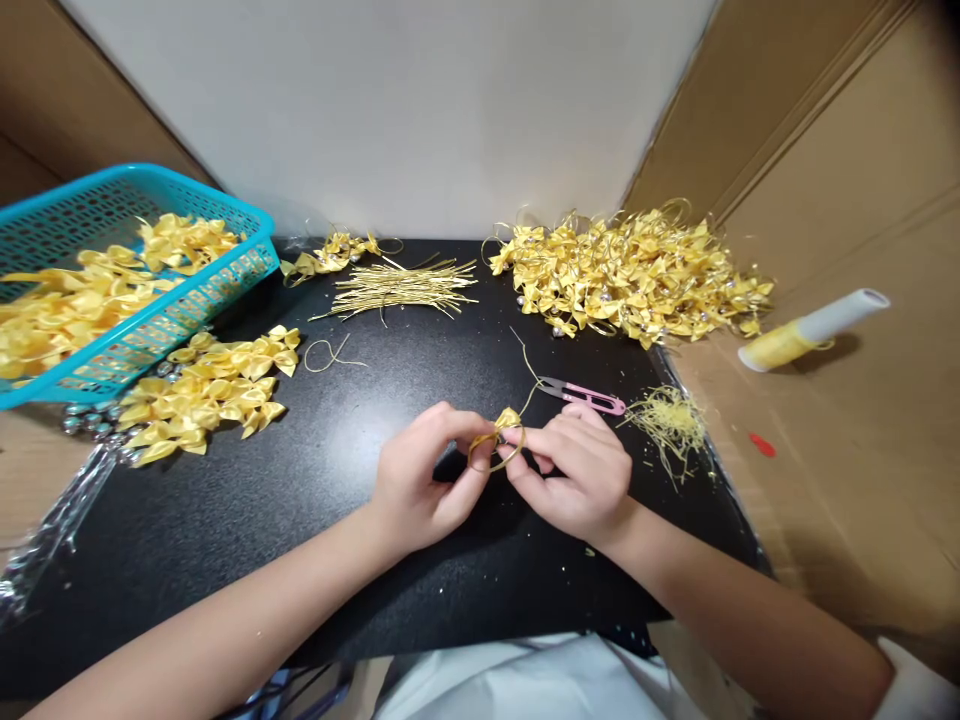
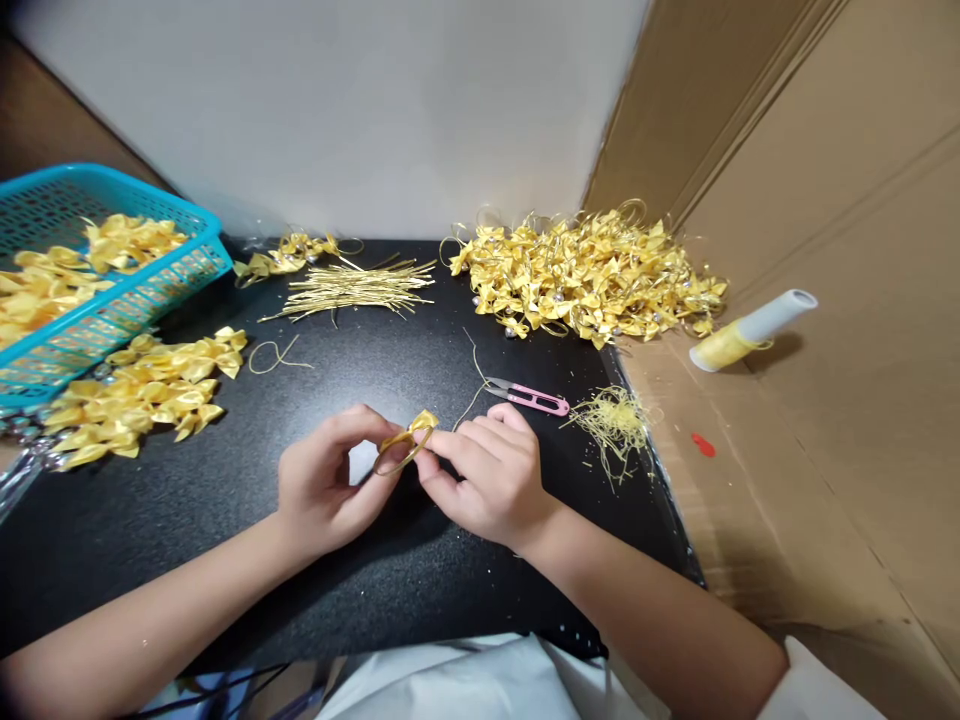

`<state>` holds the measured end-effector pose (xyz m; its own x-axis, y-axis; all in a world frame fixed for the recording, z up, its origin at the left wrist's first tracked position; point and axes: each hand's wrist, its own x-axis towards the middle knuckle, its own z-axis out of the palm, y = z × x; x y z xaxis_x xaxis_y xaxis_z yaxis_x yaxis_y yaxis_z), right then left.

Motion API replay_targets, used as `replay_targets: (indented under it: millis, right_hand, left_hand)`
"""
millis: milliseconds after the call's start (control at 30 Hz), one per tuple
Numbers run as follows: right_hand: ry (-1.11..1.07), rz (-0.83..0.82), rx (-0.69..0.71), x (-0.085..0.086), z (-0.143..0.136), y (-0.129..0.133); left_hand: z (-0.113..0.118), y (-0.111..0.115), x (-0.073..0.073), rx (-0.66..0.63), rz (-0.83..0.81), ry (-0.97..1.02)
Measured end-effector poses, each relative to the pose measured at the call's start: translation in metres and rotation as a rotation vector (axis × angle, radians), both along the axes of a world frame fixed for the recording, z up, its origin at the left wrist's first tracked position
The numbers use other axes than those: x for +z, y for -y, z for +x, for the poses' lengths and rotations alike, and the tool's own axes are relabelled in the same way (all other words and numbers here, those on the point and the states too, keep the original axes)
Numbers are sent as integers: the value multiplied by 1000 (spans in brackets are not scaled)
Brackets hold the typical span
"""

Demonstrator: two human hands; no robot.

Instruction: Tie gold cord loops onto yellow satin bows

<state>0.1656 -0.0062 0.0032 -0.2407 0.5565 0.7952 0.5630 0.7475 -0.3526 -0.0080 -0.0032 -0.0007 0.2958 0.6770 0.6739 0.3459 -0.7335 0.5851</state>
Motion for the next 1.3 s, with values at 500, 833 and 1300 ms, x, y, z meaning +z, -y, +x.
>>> replay_targets:
  millis: [500,833,1300]
  right_hand:
    - [6,-78,3,2,2,-1]
    - [91,-190,-50,8,24,-19]
    - [619,-500,-303,1,71,-47]
  left_hand:
    - [1,3,5,20,-102,-20]
    - [2,-4,5,-65,-716,353]
    - [7,-12,4,-207,-1307,820]
